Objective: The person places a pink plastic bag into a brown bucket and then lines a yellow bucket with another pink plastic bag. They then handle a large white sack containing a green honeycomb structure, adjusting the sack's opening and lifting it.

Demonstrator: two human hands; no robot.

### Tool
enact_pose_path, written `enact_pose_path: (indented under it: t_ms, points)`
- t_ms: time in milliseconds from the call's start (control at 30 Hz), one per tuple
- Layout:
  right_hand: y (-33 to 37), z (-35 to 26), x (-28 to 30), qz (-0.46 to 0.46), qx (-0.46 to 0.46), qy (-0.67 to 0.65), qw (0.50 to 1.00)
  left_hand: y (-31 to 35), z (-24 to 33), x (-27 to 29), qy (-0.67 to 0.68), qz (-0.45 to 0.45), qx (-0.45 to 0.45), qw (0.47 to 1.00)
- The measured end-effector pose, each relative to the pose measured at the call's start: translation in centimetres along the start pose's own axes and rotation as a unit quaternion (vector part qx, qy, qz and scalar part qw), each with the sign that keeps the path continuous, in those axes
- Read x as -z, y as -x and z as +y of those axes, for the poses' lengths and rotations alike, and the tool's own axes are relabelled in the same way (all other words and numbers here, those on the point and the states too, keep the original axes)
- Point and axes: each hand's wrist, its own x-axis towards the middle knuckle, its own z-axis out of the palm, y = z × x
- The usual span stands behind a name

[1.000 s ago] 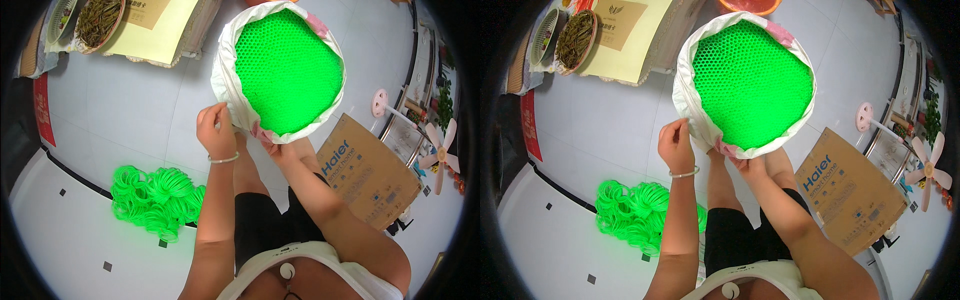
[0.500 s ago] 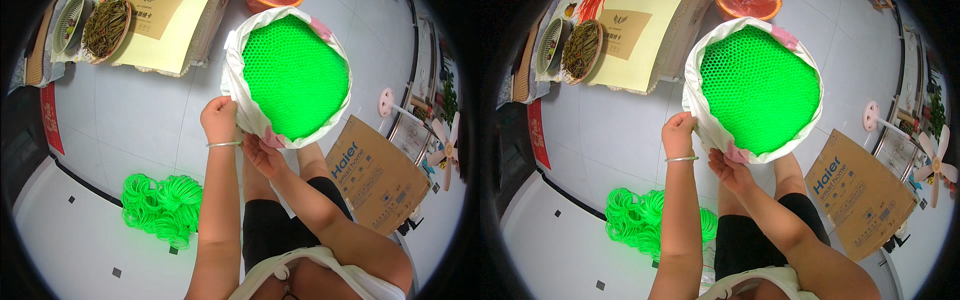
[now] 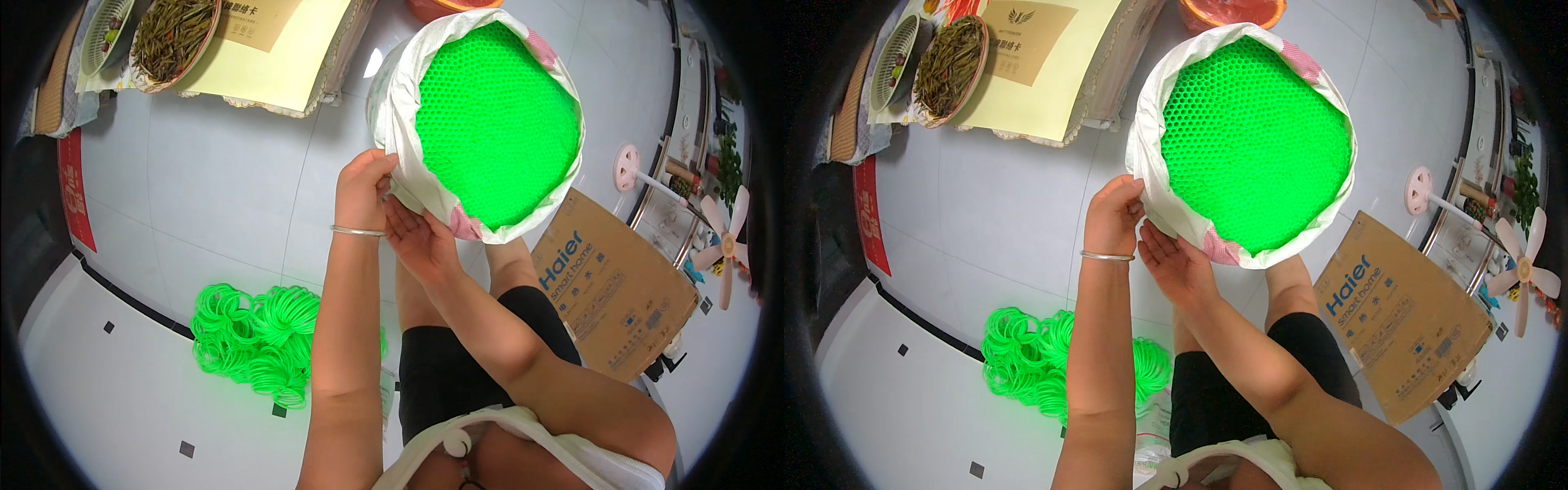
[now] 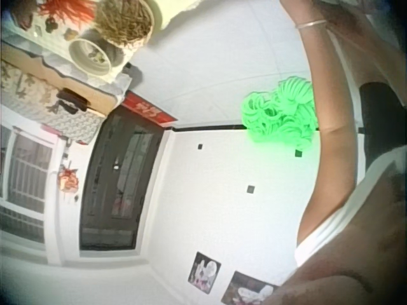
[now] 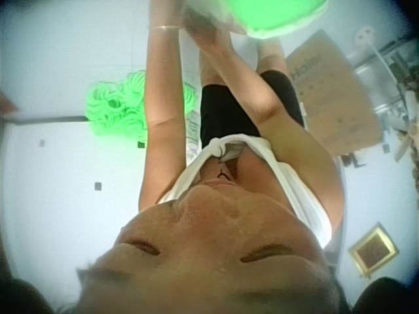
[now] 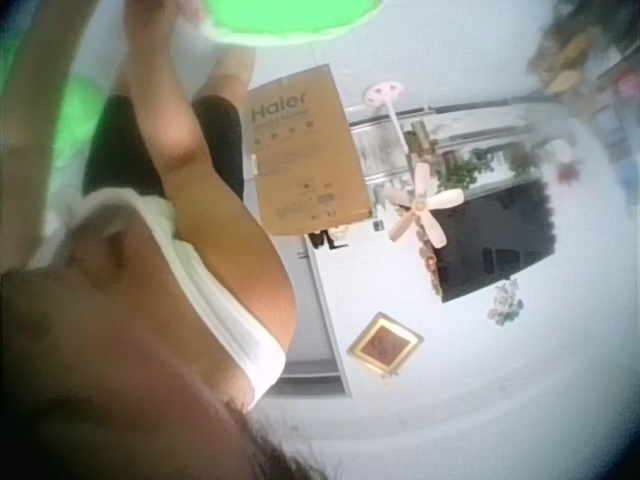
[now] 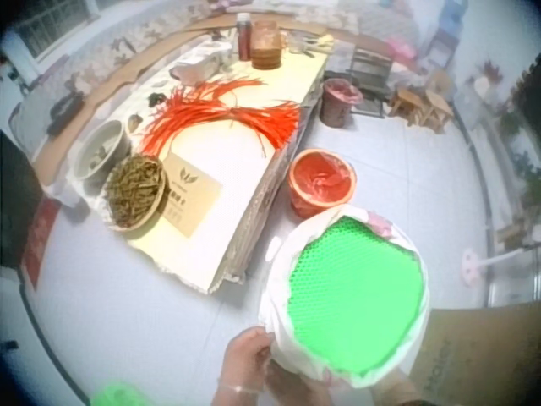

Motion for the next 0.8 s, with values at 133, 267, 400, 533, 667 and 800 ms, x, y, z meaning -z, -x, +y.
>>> enact_pose_path:
  t_ms: [133, 267, 400, 533, 667, 800]
  points:
    - [0.1, 0.1, -1.8, 0.066, 0.007, -0.016, 0.998, -0.9, -0.7, 1.3, 0.104, -0.036, 0.016, 0.994]
    - [-0.5, 0.0, -3.8, 0.170, 0.015, -0.023, 0.985, -0.8, -0.6, 1.6, 0.139, -0.079, 0.011, 0.987]
    - [-2.0, -1.2, -2.1, 0.198, -0.024, -0.086, 0.976, -1.3, -1.3, 1.9, 0.142, -0.081, 0.011, 0.987]
    - [-2.1, -0.7, -2.2, 0.229, -0.014, -0.079, 0.970, -1.0, -0.4, 3.1, -0.033, -0.110, -0.005, 0.993]
    - [-1.9, 0.2, -1.7, 0.174, -0.003, -0.063, 0.983, 1.6, 1.3, 0.2, -0.225, -0.003, -0.061, 0.973]
    - [-1.7, 0.6, -1.2, 0.126, 0.007, 0.003, 0.992, 1.3, 0.6, -0.3, -0.543, 0.123, -0.299, 0.775]
